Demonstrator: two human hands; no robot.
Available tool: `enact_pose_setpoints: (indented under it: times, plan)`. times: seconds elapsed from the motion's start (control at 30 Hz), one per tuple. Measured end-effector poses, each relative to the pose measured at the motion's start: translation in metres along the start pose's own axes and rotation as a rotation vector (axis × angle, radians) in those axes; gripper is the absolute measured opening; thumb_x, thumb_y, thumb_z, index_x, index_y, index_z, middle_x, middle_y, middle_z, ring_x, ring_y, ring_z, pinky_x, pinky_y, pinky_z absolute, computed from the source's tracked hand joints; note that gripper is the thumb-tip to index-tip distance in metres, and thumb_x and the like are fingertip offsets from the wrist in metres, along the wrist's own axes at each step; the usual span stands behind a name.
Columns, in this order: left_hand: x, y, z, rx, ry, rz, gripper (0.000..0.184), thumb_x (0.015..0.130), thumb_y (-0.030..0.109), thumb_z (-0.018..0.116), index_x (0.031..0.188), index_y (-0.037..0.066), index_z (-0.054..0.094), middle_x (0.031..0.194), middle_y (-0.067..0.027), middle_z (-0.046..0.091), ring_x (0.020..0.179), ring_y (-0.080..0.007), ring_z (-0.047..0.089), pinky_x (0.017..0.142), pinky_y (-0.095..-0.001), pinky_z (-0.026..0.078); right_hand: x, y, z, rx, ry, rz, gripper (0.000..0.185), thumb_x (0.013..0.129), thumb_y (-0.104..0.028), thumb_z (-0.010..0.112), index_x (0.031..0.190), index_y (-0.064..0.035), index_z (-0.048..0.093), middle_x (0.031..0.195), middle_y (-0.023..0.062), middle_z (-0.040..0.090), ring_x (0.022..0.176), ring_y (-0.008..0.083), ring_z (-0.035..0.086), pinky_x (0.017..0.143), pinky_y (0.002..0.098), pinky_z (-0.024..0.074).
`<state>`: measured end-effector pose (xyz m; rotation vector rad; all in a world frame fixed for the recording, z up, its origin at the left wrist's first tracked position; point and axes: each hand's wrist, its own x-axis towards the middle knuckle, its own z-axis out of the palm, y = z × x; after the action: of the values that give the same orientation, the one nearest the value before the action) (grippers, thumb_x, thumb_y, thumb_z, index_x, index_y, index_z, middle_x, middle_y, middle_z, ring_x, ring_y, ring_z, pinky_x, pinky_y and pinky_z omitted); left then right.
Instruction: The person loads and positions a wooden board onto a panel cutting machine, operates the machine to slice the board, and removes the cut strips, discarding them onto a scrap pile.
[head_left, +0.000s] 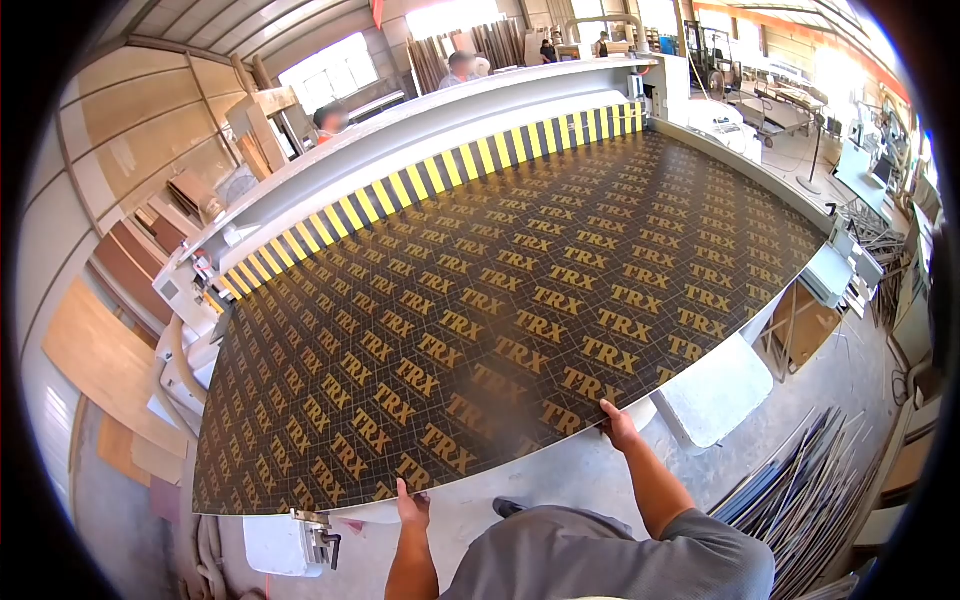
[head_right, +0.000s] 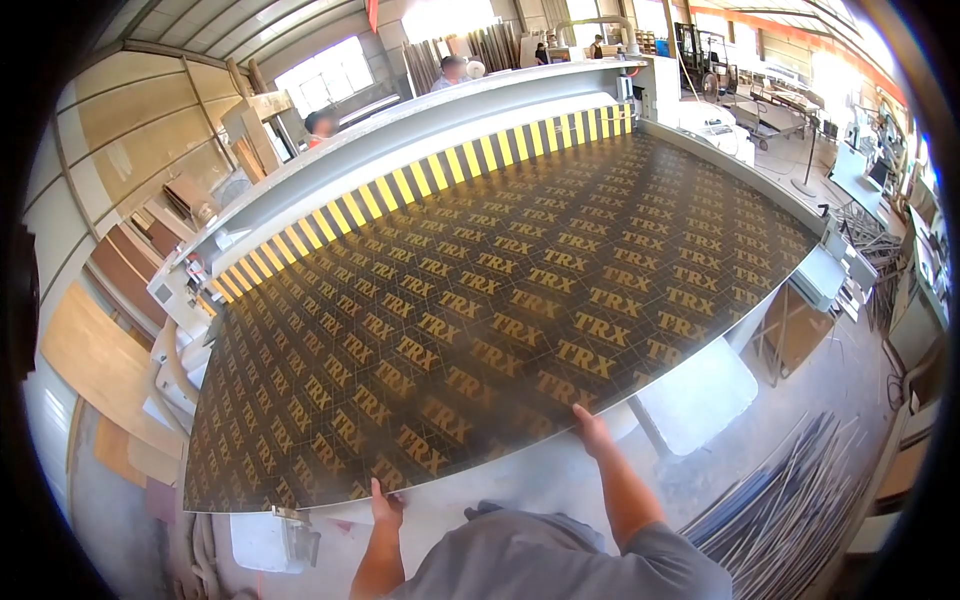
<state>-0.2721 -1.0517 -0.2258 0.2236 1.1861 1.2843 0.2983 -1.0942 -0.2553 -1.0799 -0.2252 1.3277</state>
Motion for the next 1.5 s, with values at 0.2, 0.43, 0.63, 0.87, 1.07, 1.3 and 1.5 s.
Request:
enact_pose_setpoints:
  times: [0.2,0.43,0.63,0.87,1.07,1.3,1.5]
  plan:
    - [-0.004,0.001,0.003,-0.002,0.002,0.015,0.046,0.105,0.061,0.068,0.11,0.015,0.07,0.089,0.0004,0.07,0.072,-0.018,0.06,0.062,-0.0321,0.047,0.0,0.0,0.0,-0.003,-0.008,-0.003,0.056,0.107,-0.038,0.07,0.148,-0.0006,0.06,0.137,0.0114,0.073,0.121,0.0282,0.071,0.105,0.043,0.0561]
    - [-0.008,0.001,0.007,0.003,0.043,0.023,0.047,0.104,0.061,0.069,0.108,0.014,0.07,0.088,0.0007,0.069,0.072,-0.0175,0.06,0.062,-0.032,0.047,0.01,0.007,-0.009,-0.041,-0.001,-0.014,0.057,0.108,-0.037,0.069,0.15,-0.0002,0.059,0.139,0.0119,0.072,0.122,0.0289,0.07,0.105,0.0441,0.057]
    - [-0.014,0.003,0.012,0.007,0.042,0.032,0.046,0.105,0.06,0.068,0.108,0.014,0.071,0.087,0.0007,0.069,0.072,-0.0176,0.06,0.062,-0.0325,0.047,0.002,0.001,-0.004,-0.029,-0.012,-0.009,0.058,0.108,-0.037,0.069,0.151,0.0,0.058,0.142,0.0125,0.07,0.126,0.0299,0.069,0.108,0.0467,0.0565]
    - [-0.001,-0.001,-0.001,0.014,0.013,0.013,0.045,0.105,0.06,0.068,0.11,0.015,0.07,0.089,0.001,0.069,0.073,-0.0178,0.06,0.063,-0.0333,0.046,-0.008,-0.007,0.005,-0.042,0.005,0.01,0.058,0.108,-0.038,0.069,0.151,-0.0013,0.058,0.142,0.0112,0.07,0.125,0.0297,0.068,0.107,0.0451,0.0562]
    - [-0.004,0.0,0.003,-0.006,0.026,0.02,0.046,0.105,0.06,0.068,0.111,0.015,0.07,0.09,0.0006,0.069,0.074,-0.018,0.059,0.065,-0.0333,0.045,0.005,0.001,-0.004,-0.074,0.014,0.038,0.055,0.109,-0.037,0.068,0.15,-0.0017,0.059,0.138,0.011,0.072,0.122,0.0285,0.07,0.106,0.0445,0.0565]
    - [0.001,-0.002,-0.001,-0.041,-0.002,-0.006,0.045,0.105,0.059,0.069,0.113,0.015,0.069,0.094,0.0,0.069,0.077,-0.0178,0.058,0.066,-0.0328,0.044,0.01,0.007,-0.011,-0.089,0.029,0.015,0.062,0.103,-0.045,0.074,0.14,0.0032,0.065,0.125,0.0112,0.073,0.106,0.0243,0.067,0.094,0.04,0.0533]
    - [0.0,-0.004,0.002,-0.03,-0.003,0.02,0.047,0.103,0.061,0.07,0.118,0.017,0.068,0.098,0.001,0.07,0.077,-0.0178,0.059,0.065,-0.0326,0.044,0.027,0.024,-0.022,-0.1,0.019,-0.04,0.072,0.102,-0.056,0.072,0.139,0.0058,0.068,0.123,0.0135,0.072,0.108,0.0249,0.064,0.094,0.0397,0.0514]
